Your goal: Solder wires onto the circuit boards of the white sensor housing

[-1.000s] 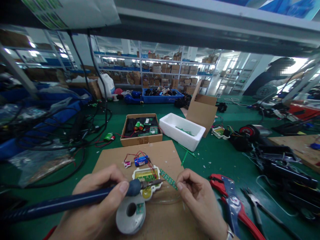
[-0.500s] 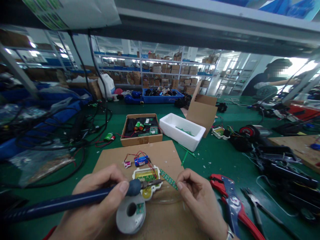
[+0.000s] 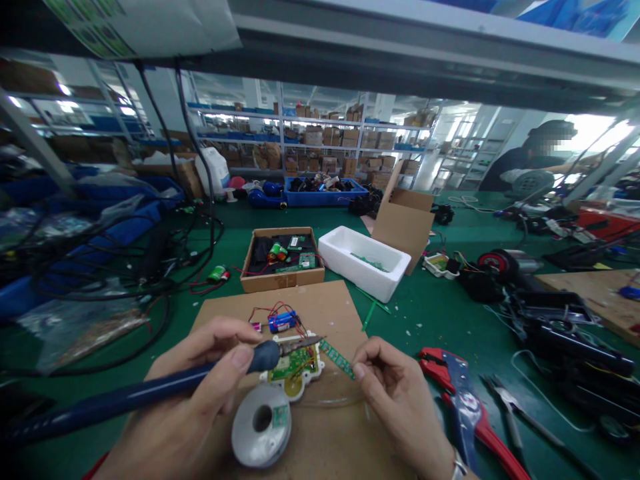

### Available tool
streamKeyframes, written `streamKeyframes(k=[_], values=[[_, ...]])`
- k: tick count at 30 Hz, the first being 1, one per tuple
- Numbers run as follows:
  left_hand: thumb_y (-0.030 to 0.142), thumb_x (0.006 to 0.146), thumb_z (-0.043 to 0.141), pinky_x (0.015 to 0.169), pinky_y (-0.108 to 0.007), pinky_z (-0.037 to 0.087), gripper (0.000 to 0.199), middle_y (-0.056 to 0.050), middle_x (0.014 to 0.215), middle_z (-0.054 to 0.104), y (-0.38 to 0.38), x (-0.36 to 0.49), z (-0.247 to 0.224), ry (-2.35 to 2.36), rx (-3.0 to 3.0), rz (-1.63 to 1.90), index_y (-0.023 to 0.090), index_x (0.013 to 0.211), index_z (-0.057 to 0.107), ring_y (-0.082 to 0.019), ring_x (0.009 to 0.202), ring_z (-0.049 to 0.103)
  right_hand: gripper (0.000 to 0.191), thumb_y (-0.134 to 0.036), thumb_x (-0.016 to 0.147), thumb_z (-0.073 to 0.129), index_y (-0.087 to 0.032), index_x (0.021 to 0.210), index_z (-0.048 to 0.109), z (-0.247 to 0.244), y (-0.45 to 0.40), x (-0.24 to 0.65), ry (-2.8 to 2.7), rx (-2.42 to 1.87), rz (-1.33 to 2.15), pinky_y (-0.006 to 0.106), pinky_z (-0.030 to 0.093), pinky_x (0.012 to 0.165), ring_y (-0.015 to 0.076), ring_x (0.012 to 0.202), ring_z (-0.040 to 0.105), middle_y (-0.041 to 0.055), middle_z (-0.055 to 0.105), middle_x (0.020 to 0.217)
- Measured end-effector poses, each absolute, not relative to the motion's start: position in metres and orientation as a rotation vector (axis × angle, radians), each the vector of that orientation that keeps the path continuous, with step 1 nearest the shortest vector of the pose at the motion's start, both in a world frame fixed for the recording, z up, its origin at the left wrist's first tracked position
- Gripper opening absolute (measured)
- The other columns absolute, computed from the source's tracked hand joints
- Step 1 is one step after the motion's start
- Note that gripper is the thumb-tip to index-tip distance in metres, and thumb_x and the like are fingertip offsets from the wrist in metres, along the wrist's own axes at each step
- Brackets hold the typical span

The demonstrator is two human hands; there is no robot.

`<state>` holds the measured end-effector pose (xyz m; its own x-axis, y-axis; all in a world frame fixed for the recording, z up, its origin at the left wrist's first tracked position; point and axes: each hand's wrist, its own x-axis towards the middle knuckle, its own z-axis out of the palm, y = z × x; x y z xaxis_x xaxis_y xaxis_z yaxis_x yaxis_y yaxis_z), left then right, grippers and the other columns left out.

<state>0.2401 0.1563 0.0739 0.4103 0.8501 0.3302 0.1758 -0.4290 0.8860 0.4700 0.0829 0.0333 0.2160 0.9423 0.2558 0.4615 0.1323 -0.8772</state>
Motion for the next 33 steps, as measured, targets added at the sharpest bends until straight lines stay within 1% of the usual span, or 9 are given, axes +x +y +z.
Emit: streamKeyframes(k=[2,4,7,9,11,18,21,27,33], values=[[0.035,0.088,0.052,0.045,-0.014,0.041,0.014,0.003,0.070,0.059,0.155,0.242,0.076,0.856,1.800,1.046,0.022,0.087,0.058,-0.007,0.054,0.055,0.028,-0.039,0.087,0.053,-0.015,0.073,0.054,0.033,0.083,0.470,-1.395,-1.484,0.595,0.016,0.041,0.051,0.0097,0.057,0.047,0.0011,0.049,0.063],[0.033,0.082,0.058,0.045,-0.015,0.041,0.012,0.004,0.068,0.059,0.151,0.245,0.079,0.909,1.753,0.987,0.021,0.087,0.056,-0.007,0.053,0.054,0.027,-0.038,0.086,0.054,-0.015,0.072,0.054,0.033,0.083,0.470,-1.400,-1.481,0.579,0.016,0.042,0.051,0.0095,0.057,0.048,0.0010,0.049,0.063],[0.030,0.078,0.059,0.046,-0.016,0.039,0.015,0.003,0.065,0.061,0.145,0.247,0.083,1.079,1.697,0.904,0.020,0.089,0.053,-0.008,0.051,0.053,0.027,-0.038,0.086,0.055,-0.015,0.071,0.055,0.033,0.083,0.470,-1.415,-1.475,0.566,0.015,0.042,0.050,0.0091,0.056,0.048,0.0011,0.050,0.062],[0.034,0.080,0.056,0.043,-0.017,0.035,0.015,0.003,0.058,0.059,0.144,0.246,0.082,1.101,1.723,0.891,0.019,0.083,0.053,-0.009,0.046,0.051,0.027,-0.038,0.086,0.055,-0.015,0.072,0.055,0.033,0.083,0.470,-1.420,-1.474,0.561,0.015,0.042,0.050,0.0091,0.056,0.048,0.0011,0.050,0.062],[0.038,0.083,0.054,0.040,-0.017,0.034,0.020,0.003,0.054,0.056,0.146,0.243,0.079,1.042,1.812,0.898,0.019,0.077,0.052,-0.009,0.043,0.050,0.027,-0.037,0.087,0.054,-0.015,0.071,0.055,0.033,0.083,0.470,-1.419,-1.472,0.566,0.015,0.042,0.051,0.0090,0.056,0.048,0.0012,0.050,0.062],[0.030,0.084,0.052,0.040,-0.017,0.034,0.024,0.004,0.050,0.051,0.151,0.238,0.078,0.988,2.082,0.994,0.018,0.063,0.053,-0.007,0.042,0.048,0.025,-0.037,0.087,0.055,-0.015,0.074,0.055,0.031,0.082,0.470,-1.408,-1.461,0.597,0.015,0.042,0.051,0.0090,0.057,0.048,0.0009,0.050,0.063],[0.026,0.084,0.051,0.040,-0.017,0.034,0.024,0.004,0.049,0.051,0.150,0.239,0.079,0.974,2.104,1.021,0.018,0.061,0.054,-0.007,0.042,0.047,0.026,-0.038,0.086,0.055,-0.015,0.073,0.055,0.032,0.082,0.470,-1.419,-1.465,0.578,0.015,0.042,0.050,0.0089,0.056,0.047,0.0009,0.050,0.062],[0.027,0.084,0.052,0.040,-0.014,0.037,0.023,0.005,0.050,0.053,0.151,0.238,0.080,0.985,2.122,1.051,0.018,0.062,0.054,-0.006,0.042,0.049,0.025,-0.036,0.086,0.055,-0.015,0.072,0.055,0.036,0.082,0.469,-1.410,-1.446,0.567,0.014,0.042,0.050,0.0085,0.056,0.048,0.0007,0.050,0.062],[0.026,0.084,0.052,0.040,-0.014,0.035,0.023,0.005,0.049,0.052,0.152,0.241,0.078,0.957,2.104,1.060,0.018,0.063,0.054,-0.005,0.042,0.049,0.026,-0.036,0.086,0.055,-0.015,0.072,0.055,0.033,0.083,0.470,-1.417,-1.441,0.567,0.014,0.042,0.050,0.0085,0.056,0.047,0.0008,0.050,0.062]])
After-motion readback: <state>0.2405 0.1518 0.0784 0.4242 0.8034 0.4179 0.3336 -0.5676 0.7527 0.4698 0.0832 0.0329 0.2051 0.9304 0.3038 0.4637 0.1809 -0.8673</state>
